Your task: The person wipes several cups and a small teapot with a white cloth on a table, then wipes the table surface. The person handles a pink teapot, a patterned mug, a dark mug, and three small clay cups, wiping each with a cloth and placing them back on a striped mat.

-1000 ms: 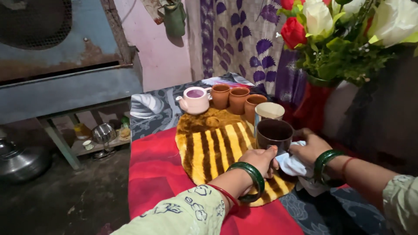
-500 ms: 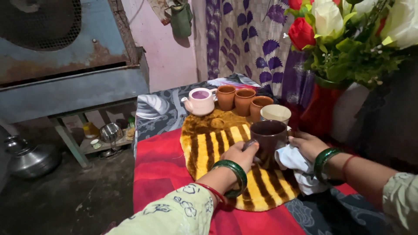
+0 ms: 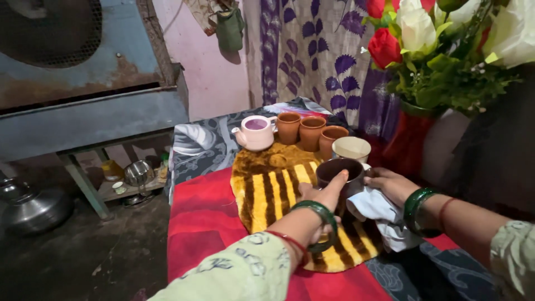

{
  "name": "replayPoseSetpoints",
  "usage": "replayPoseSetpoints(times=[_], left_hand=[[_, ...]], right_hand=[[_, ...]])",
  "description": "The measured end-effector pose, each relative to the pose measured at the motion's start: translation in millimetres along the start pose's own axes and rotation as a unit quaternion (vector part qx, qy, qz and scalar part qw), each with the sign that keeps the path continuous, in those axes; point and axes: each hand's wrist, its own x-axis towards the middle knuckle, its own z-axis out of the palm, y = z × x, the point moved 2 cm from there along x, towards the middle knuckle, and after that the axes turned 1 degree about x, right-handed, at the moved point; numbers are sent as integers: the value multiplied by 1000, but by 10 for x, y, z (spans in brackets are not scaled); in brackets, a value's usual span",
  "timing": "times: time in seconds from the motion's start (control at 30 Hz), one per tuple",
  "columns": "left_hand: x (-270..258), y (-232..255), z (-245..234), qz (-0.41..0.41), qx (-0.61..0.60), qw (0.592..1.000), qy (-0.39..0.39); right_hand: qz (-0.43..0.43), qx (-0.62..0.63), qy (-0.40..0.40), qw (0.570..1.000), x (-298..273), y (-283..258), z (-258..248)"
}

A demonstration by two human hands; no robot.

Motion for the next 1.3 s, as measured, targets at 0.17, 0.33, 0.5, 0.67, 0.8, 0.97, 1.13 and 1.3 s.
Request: replayPoseSetpoints(times=[0.17,0.33,0.5,0.67,0.8,0.97,1.13,1.3], left_hand=[[150,108,106,-45,-106,993,18],[413,13,-25,-44,-87,995,-24],[497,-44,-185,0,-71,997,12],[437,-8,-290,45,-20,996,76],[393,36,-339,4,-56,993,103],[382,69,-312,13,-80,991,109],[606,178,-106,23,-85,988,123],[980,253,31,40,-59,992,102]], right_hand=[[-10,-53,94,994,93,105,20],[-88,-102,154,979,-274,-91,115],[30,12,-1,999,-78,-193,175],[81,40,29,995,-113,-137,172],[109,-40,32,993,-327,-98,120],[83,-138,-70,985,-783,-80,-23],[74,-181,-120,973,-935,-101,-2],[83,-96,-174,976,-823,-17,-93]])
